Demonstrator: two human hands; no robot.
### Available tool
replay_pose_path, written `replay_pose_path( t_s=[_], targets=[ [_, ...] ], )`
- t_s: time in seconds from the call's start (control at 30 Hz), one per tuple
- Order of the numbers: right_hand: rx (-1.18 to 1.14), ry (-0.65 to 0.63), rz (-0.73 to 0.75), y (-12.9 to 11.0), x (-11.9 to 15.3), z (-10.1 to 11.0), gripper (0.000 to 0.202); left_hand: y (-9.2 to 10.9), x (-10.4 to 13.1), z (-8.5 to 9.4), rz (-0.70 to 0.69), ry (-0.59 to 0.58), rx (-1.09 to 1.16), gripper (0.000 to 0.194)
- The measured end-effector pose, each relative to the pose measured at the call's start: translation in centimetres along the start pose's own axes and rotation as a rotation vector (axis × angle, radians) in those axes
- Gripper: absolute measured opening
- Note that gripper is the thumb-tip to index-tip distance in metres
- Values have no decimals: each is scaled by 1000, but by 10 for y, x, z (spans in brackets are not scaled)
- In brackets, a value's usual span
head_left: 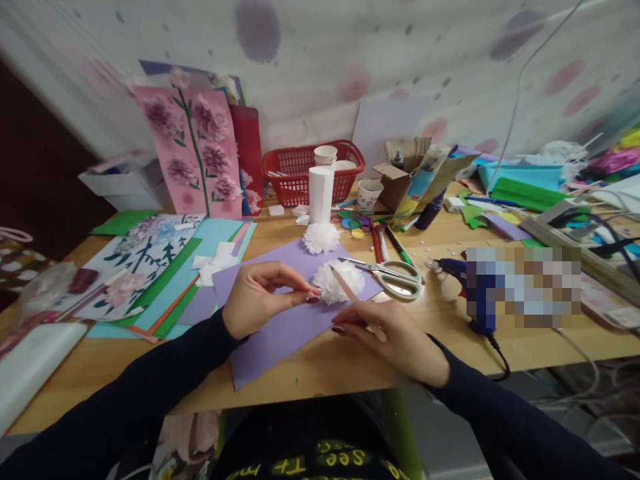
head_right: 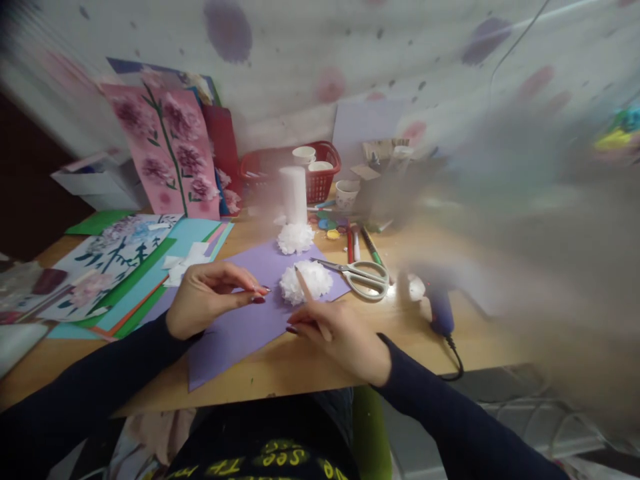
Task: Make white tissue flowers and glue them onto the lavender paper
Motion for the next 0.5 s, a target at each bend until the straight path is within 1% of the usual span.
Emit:
replay_pose_path(
  t_s=[0.07,0.1,0.13,0.2,0.27,0.33,0.4,0.43,0.5],
  targets=[
    [49,16,-3,7,18,19,12,-6,1,3,10,15,-47,24],
    [86,18,-17,11,27,28,13,-9,1,3,15,7,-79,22],
    [120,46,-21,15,36,39,14,-12,3,2,18,-11,-114,20],
    [166,136,-49,21,48,58,13,-18,5,-5,19,-88,-199,15],
    [192,217,-65,24,52,68,14,-21,6,-19,-31,-230,-318,11],
    [233,250,-74,23,49,68,15,-21,7,-39,-152,-419,-458,11],
    [289,261,-66,22,41,62,15,-22,8,-60,-269,-583,-612,14],
    [313,269,-58,21,37,58,15,-24,8,-70,-300,-642,-689,16],
    [344,292,-48,22,30,51,15,-28,8,-84,-301,-716,-834,20]
  ],
)
Point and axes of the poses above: each hand's wrist, its own x-axis away from the middle knuckle, its own z-axis out of the back of the hand, y = z × x, the point moved 5 cm from there along -x, towards the middle knuckle, and after that the axes turned 15 degrees about -z, right-handed, at the moved point
